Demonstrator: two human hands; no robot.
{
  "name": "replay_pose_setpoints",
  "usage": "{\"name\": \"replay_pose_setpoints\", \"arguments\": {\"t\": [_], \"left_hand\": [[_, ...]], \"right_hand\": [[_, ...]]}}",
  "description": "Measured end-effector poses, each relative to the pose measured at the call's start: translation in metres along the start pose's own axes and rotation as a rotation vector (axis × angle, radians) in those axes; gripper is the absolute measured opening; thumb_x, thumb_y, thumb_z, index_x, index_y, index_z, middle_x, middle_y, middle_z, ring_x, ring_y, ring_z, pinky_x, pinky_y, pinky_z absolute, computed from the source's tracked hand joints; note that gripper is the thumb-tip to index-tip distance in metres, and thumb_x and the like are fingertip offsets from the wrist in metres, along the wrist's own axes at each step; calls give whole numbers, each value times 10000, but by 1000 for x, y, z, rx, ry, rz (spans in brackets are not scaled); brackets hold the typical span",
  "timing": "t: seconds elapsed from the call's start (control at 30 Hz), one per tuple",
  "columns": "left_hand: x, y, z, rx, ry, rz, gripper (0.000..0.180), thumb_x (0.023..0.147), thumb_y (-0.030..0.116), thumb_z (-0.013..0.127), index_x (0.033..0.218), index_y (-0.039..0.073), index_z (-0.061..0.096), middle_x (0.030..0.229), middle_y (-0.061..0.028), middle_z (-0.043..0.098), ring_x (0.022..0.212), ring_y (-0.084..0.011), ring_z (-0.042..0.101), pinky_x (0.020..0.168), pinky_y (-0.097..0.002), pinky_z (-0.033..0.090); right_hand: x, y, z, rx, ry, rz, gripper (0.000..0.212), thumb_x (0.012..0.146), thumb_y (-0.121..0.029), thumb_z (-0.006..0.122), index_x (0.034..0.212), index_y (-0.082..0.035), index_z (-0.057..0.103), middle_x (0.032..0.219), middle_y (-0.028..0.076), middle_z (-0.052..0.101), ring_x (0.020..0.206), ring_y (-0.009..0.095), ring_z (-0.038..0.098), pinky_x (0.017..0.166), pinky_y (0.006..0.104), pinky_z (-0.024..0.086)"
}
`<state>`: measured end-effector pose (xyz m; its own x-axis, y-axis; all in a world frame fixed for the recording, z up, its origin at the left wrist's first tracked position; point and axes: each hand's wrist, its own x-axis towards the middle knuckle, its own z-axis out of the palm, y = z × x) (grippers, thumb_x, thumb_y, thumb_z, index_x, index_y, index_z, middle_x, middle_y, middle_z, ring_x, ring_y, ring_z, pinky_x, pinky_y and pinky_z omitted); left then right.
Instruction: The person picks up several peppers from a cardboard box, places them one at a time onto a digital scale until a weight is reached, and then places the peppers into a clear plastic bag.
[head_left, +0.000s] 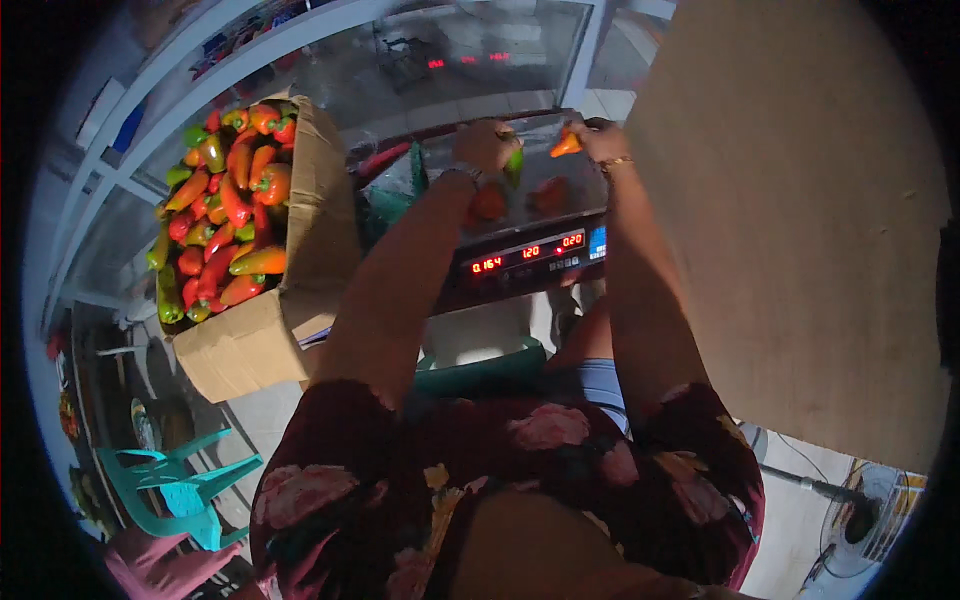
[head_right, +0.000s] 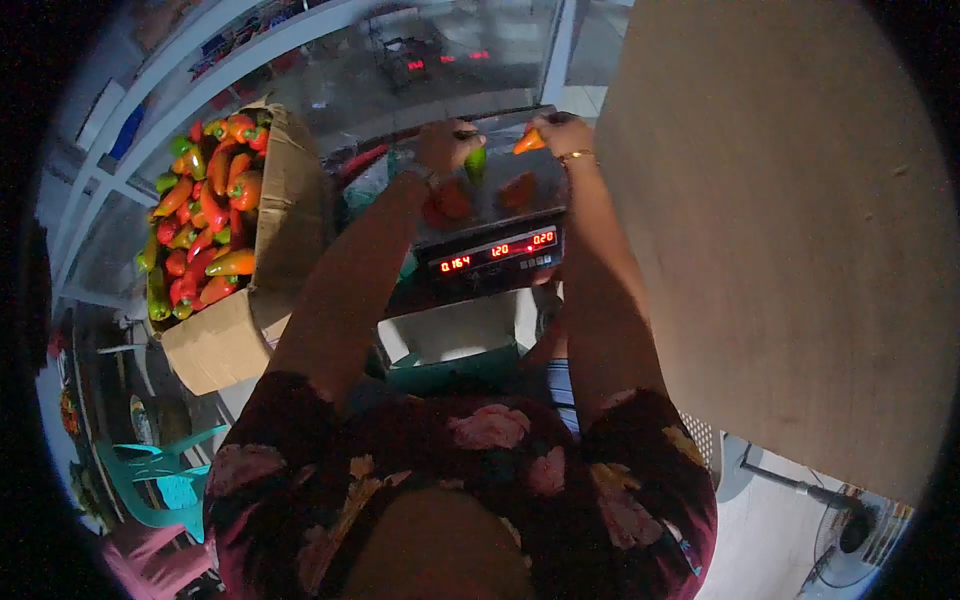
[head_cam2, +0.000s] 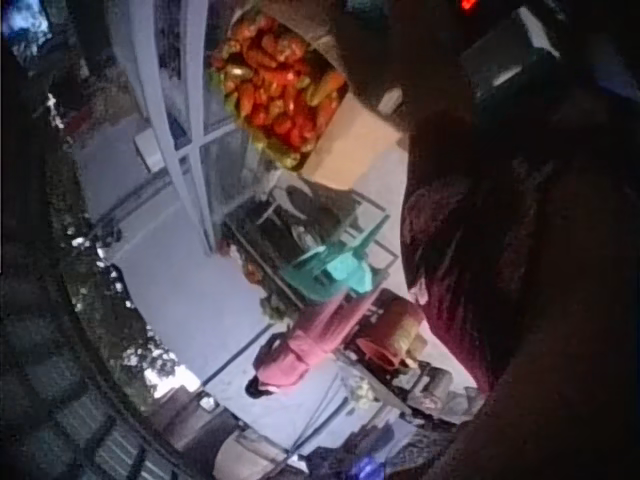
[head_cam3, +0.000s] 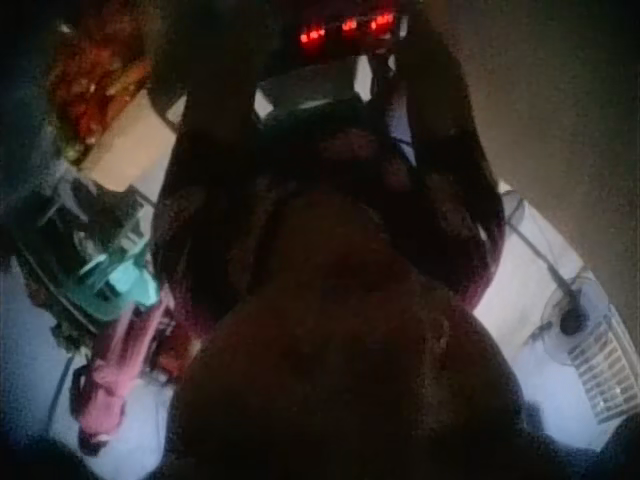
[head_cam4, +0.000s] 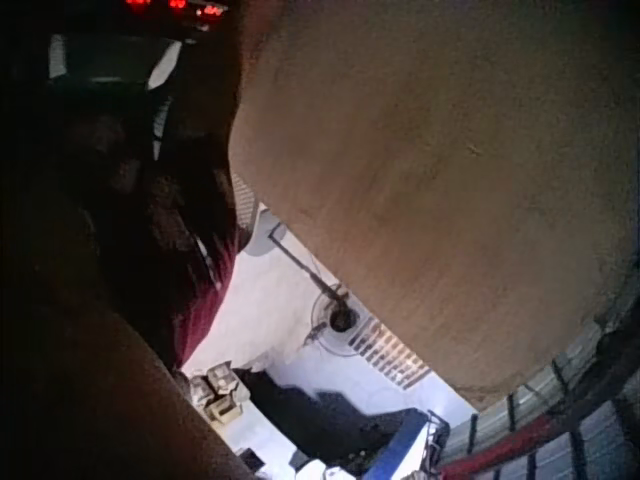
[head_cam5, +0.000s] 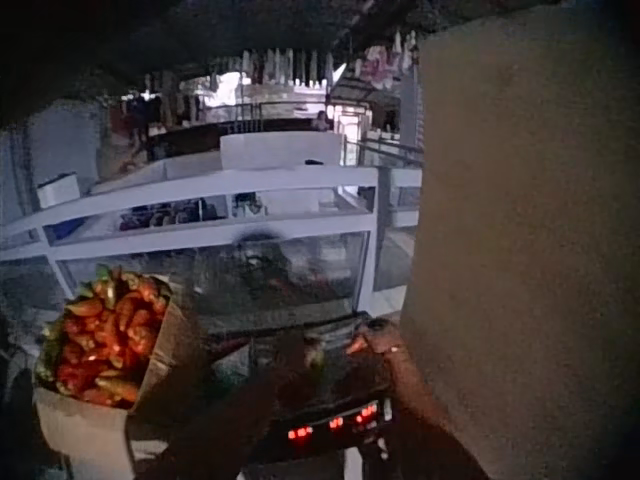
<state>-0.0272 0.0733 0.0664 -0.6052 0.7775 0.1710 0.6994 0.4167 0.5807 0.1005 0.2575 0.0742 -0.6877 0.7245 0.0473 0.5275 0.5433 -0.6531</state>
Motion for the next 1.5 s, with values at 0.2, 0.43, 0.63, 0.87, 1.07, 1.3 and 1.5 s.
{"name": "replay_pose_setpoints", "arguments": {"t": [0.2, 0.43, 0.63, 0.87, 1.07, 1.3, 1.5], "left_hand": [[11, -7, 53, 152, -149, -243, 493, 683, 535, 629, 981, 143, 658, 1045, -101, 623, 978, -293, 579, 895, -413, 405], [3, 53, -34, -94, -10, 27, 670, 774, 632, 470, 1208, 123, 506, 1206, -134, 513, 1044, -290, 535, 880, -402, 416], [-49, 103, -83, -674, -123, 331, 492, 839, 447, 529, 1150, 66, 524, 1048, -109, 599, 889, -214, 596, 806, -311, 443], [-103, 52, -170, -640, 175, 342, 325, 850, 200, 579, 1133, 70, 484, 1000, -39, 539, 896, -137, 504, 795, -267, 412], [-171, 25, -242, -202, 532, 160, 377, 817, 183, 632, 1154, 56, 521, 1013, -70, 596, 891, -142, 567, 780, -258, 448], [-222, -10, -261, 207, 497, -204, 409, 767, 169, 664, 1138, 54, 540, 934, -134, 606, 798, -218, 592, 711, -302, 471], [-232, -58, -223, 498, 557, -79, 457, 733, 363, 668, 1056, 50, 585, 952, -206, 580, 909, -372, 537, 792, -427, 436]], "right_hand": [[-55, 41, -48, 597, 35, -86, 314, 751, -263, 660, 891, 18, 648, 842, 92, 657, 749, 156, 611, 682, 274, 475], [-89, -18, -77, 821, 232, -107, 359, 758, -216, 714, 981, 33, 584, 875, 60, 615, 775, 110, 558, 675, 222, 462], [-112, -91, -79, 797, -75, -374, 297, 800, -193, 671, 985, 15, 569, 848, 64, 608, 759, 130, 597, 665, 227, 483], [-114, -79, -90, 846, -75, -329, 209, 860, -159, 585, 989, 4, 566, 806, 59, 601, 694, 123, 597, 575, 226, 477], [-81, -7, -13, 587, -200, -66, 199, 826, -165, 620, 950, -12, 592, 705, 42, 591, 575, 89, 542, 489, 230, 429], [-82, 4, -8, 544, -75, -143, 162, 797, -121, 629, 917, -14, 605, 730, 34, 620, 543, 88, 523, 483, 244, 428], [-78, 4, 4, 445, 37, -217, 122, 774, -84, 632, 870, -10, 630, 789, 80, 657, 671, 145, 604, 630, 263, 463]]}}
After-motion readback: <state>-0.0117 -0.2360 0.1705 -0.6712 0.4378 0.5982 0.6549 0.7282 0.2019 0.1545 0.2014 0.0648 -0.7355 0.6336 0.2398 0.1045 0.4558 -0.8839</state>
